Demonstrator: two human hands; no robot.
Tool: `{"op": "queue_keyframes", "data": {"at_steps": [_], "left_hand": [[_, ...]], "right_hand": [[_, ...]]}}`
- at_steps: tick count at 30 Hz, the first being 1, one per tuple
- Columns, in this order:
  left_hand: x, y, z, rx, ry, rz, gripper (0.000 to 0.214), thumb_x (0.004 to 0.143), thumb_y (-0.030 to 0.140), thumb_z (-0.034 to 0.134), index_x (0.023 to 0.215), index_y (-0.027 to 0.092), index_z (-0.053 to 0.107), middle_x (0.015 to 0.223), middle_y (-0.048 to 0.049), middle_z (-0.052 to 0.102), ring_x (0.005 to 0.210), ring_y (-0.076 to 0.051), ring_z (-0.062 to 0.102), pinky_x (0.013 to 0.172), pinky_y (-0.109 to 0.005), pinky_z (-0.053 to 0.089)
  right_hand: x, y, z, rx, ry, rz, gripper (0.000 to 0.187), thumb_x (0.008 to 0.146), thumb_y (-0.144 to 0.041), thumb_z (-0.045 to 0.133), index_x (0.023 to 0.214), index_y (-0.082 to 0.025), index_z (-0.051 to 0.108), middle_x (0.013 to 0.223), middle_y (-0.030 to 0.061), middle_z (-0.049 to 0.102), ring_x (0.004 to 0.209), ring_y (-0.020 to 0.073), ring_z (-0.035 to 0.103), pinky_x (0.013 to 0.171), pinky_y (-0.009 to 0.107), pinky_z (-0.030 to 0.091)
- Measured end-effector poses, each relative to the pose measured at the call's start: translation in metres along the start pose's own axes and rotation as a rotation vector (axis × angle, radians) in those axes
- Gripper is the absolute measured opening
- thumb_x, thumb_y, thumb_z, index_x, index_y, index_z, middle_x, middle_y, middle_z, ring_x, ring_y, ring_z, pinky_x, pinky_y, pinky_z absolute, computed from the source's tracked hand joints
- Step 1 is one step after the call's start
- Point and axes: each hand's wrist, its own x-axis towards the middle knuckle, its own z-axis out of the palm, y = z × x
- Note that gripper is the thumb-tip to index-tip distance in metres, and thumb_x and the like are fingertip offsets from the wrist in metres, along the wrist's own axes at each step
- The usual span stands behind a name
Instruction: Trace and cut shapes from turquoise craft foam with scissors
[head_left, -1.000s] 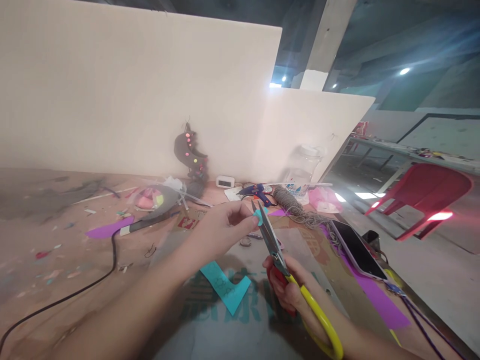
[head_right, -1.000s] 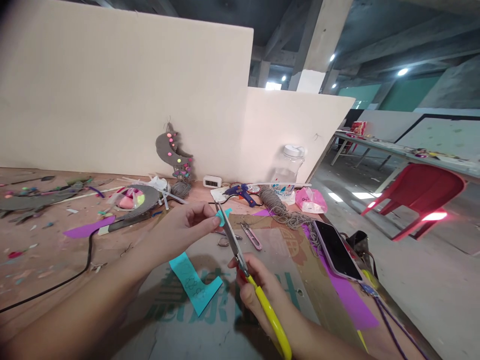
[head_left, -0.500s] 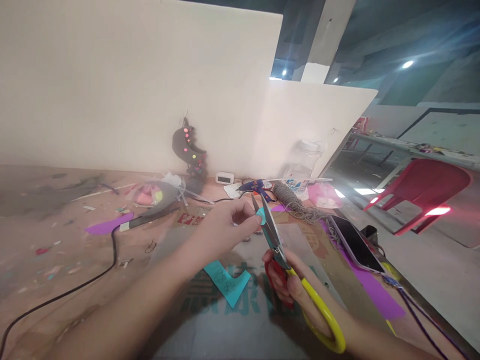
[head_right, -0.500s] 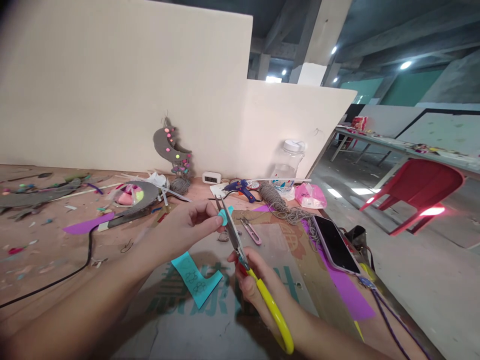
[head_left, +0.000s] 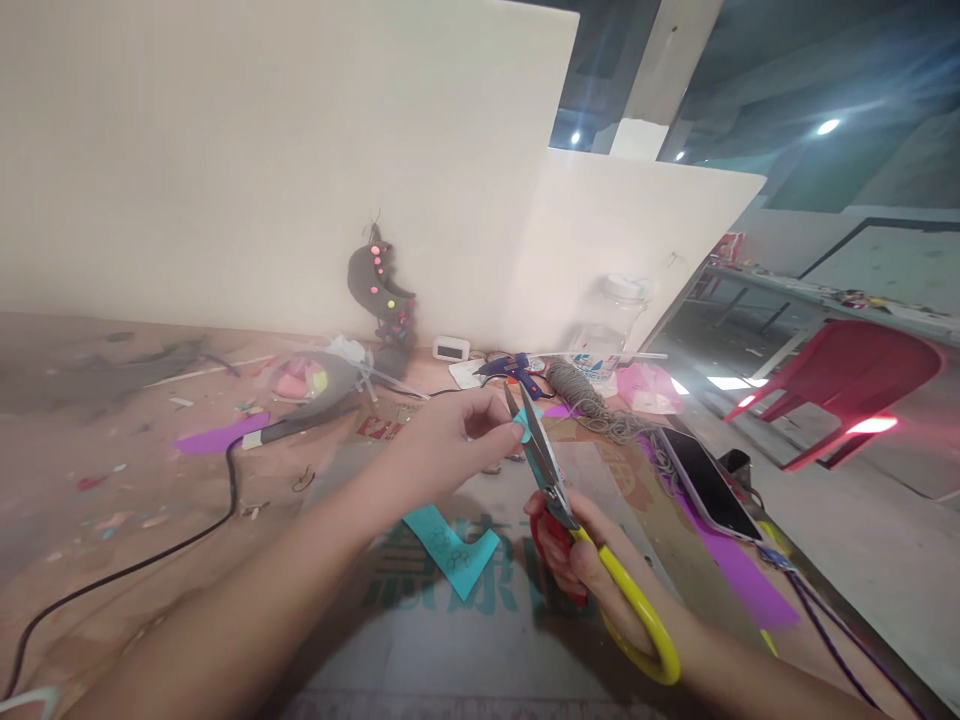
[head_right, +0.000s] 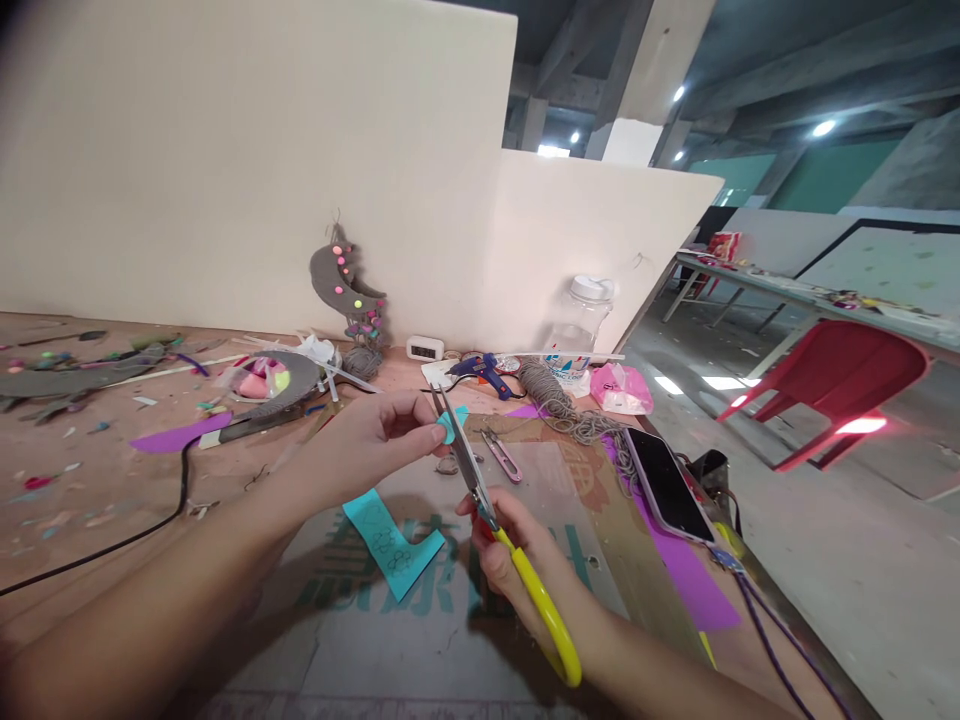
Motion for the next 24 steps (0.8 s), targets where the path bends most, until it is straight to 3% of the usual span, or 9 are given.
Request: {"op": "queue_keyframes", "data": {"at_steps": [11, 24], "left_hand": [[-0.001, 0.002, -0.012, 0.058, -0.097, -0.003, 0.018, 0.090, 0.034, 0.058, 0.076, 0.022, 0.061, 0.086, 0.0004, 0.073, 0.082, -0.018, 0.067, 0.074, -0.029, 0.049], [-0.003, 0.003, -0.022, 0.191, -0.091, -0.022, 0.022, 0.089, 0.040, 0.059, 0.076, 0.024, 0.064, 0.084, 0.0017, 0.075, 0.080, -0.018, 0.068, 0.068, -0.028, 0.047]], "right_hand": [[0.003, -0.010, 0.004, -0.052, 0.041, 0.073, 0.068, 0.081, -0.079, 0.058, 0.115, -0.020, 0.056, 0.073, -0.0048, 0.037, 0.056, 0.0081, 0.027, 0.046, 0.021, 0.024], [0.007, 0.000, -0.002, -0.041, 0.039, 0.095, 0.070, 0.076, -0.079, 0.064, 0.112, -0.020, 0.059, 0.075, -0.0047, 0.039, 0.053, 0.0052, 0.021, 0.042, 0.019, 0.017]]}}
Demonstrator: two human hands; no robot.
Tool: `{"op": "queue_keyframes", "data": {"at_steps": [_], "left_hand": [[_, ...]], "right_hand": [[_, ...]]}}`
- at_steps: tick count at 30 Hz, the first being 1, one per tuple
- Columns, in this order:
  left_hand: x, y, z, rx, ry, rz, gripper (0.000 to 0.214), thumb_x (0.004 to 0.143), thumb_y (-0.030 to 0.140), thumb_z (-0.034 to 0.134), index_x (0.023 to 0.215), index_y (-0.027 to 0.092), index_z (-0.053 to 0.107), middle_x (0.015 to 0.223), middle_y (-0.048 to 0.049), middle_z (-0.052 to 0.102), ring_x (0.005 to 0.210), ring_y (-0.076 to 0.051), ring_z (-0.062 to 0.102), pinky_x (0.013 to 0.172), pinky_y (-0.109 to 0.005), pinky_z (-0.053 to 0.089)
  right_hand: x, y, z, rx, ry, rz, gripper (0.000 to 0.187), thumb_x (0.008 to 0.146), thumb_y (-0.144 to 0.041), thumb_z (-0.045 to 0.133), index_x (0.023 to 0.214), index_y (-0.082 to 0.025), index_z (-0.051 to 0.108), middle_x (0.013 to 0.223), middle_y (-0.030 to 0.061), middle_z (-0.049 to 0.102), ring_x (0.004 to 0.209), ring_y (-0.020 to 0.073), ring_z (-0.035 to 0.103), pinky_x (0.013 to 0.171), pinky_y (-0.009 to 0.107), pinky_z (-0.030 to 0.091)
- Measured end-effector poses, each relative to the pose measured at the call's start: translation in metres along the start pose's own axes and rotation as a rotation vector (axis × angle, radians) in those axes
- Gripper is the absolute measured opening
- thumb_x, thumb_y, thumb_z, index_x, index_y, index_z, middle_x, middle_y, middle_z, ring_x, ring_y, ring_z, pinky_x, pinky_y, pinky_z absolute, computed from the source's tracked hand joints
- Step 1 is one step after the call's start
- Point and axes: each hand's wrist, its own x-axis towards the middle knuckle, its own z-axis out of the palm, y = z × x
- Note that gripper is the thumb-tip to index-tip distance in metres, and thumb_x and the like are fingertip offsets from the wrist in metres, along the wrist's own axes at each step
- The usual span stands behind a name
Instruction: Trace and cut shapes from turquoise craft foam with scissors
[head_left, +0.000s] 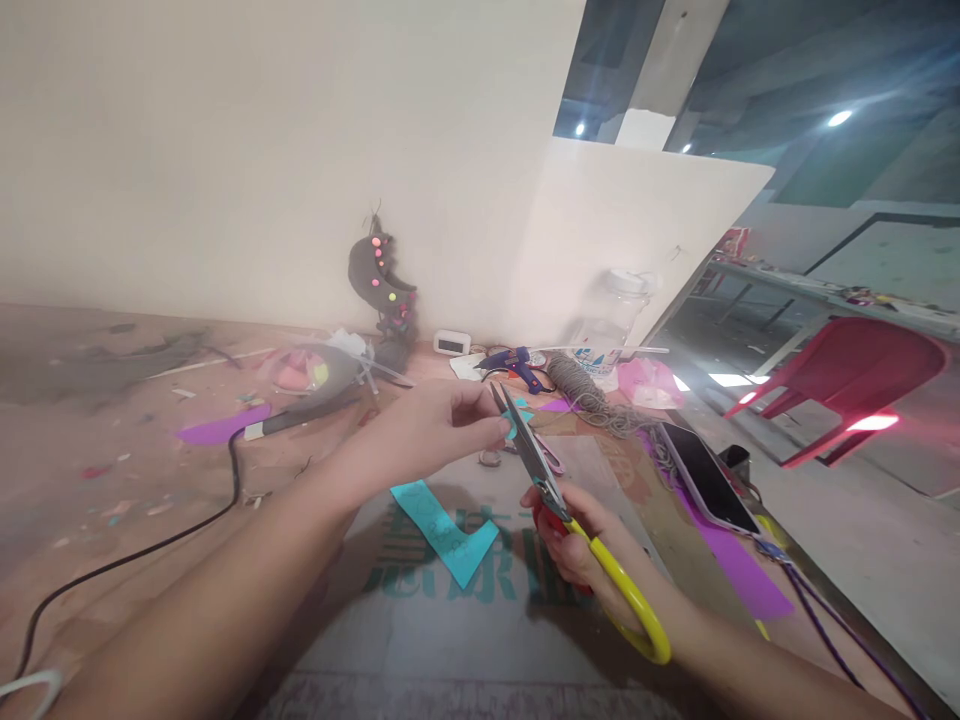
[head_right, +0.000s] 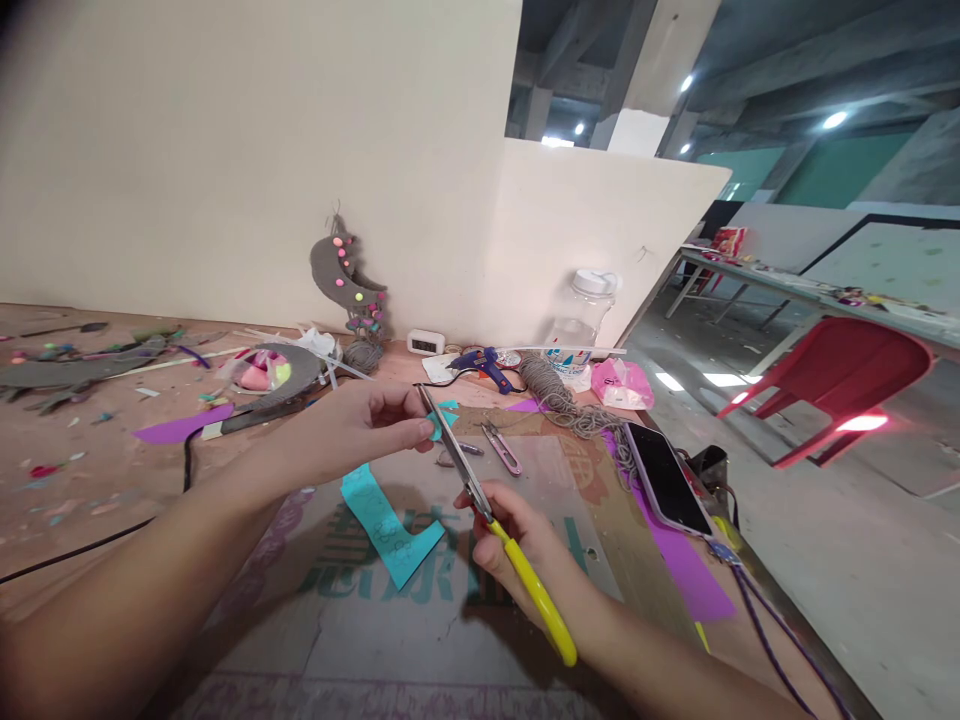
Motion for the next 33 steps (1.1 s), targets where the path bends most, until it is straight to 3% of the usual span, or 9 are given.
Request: {"op": "queue_keyframes", "data": {"at_steps": [18, 21, 24, 25, 29, 31, 33], "left_hand": [[0.002, -0.002, -0.009, 0.021, -0.050, 0.003, 0.018, 0.086, 0.038, 0.059, 0.078, 0.024, 0.067, 0.080, 0.0015, 0.073, 0.076, -0.018, 0.065, 0.066, -0.026, 0.045], [-0.001, -0.001, -0.019, 0.131, -0.052, -0.019, 0.024, 0.085, 0.041, 0.059, 0.074, 0.022, 0.068, 0.072, 0.0019, 0.068, 0.068, -0.016, 0.060, 0.061, -0.025, 0.041], [-0.002, -0.006, -0.029, 0.296, -0.034, -0.092, 0.028, 0.085, 0.043, 0.057, 0.070, 0.022, 0.067, 0.067, 0.0021, 0.064, 0.062, -0.015, 0.055, 0.057, -0.026, 0.035], [-0.002, -0.010, -0.032, 0.336, -0.032, -0.133, 0.028, 0.085, 0.044, 0.058, 0.070, 0.022, 0.067, 0.066, 0.0019, 0.063, 0.062, -0.016, 0.055, 0.057, -0.026, 0.035], [0.000, -0.041, -0.047, 0.460, -0.009, -0.329, 0.028, 0.078, 0.044, 0.070, 0.063, 0.021, 0.066, 0.058, -0.0002, 0.060, 0.059, -0.017, 0.056, 0.054, -0.027, 0.035], [-0.002, -0.064, -0.055, 0.514, -0.001, -0.427, 0.029, 0.078, 0.039, 0.074, 0.060, 0.018, 0.064, 0.058, -0.0013, 0.060, 0.060, -0.017, 0.057, 0.056, -0.027, 0.039], [-0.006, -0.085, -0.062, 0.548, 0.006, -0.526, 0.026, 0.086, 0.037, 0.071, 0.072, 0.015, 0.067, 0.071, -0.0033, 0.066, 0.067, -0.017, 0.061, 0.063, -0.029, 0.048]], "right_hand": [[0.001, 0.002, -0.003, -0.078, -0.042, -0.002, 0.067, 0.082, -0.078, 0.059, 0.116, -0.019, 0.057, 0.070, -0.0066, 0.037, 0.047, 0.0048, 0.025, 0.040, 0.020, 0.023], [0.004, 0.004, -0.009, -0.137, 0.030, -0.037, 0.064, 0.088, -0.075, 0.053, 0.119, -0.020, 0.057, 0.068, -0.0062, 0.040, 0.046, 0.0066, 0.028, 0.042, 0.021, 0.024], [0.013, 0.008, -0.022, -0.397, 0.225, -0.190, 0.057, 0.084, -0.070, 0.062, 0.113, -0.021, 0.064, 0.075, 0.0007, 0.055, 0.058, 0.0142, 0.047, 0.054, 0.028, 0.041], [0.018, 0.010, -0.026, -0.515, 0.292, -0.242, 0.055, 0.080, -0.068, 0.067, 0.110, -0.021, 0.066, 0.077, 0.0030, 0.060, 0.063, 0.0177, 0.052, 0.060, 0.031, 0.045], [0.034, 0.024, -0.038, -0.833, 0.317, -0.336, 0.054, 0.077, -0.063, 0.073, 0.109, -0.019, 0.072, 0.077, 0.0058, 0.065, 0.070, 0.0223, 0.058, 0.070, 0.035, 0.050], [0.039, 0.031, -0.039, -0.848, 0.364, -0.332, 0.055, 0.080, -0.060, 0.071, 0.114, -0.016, 0.071, 0.081, 0.0081, 0.068, 0.073, 0.0237, 0.061, 0.070, 0.036, 0.050], [0.043, 0.036, -0.037, -0.834, 0.393, -0.320, 0.055, 0.082, -0.056, 0.069, 0.118, -0.015, 0.070, 0.089, 0.0106, 0.071, 0.079, 0.0254, 0.064, 0.073, 0.037, 0.051]]}}
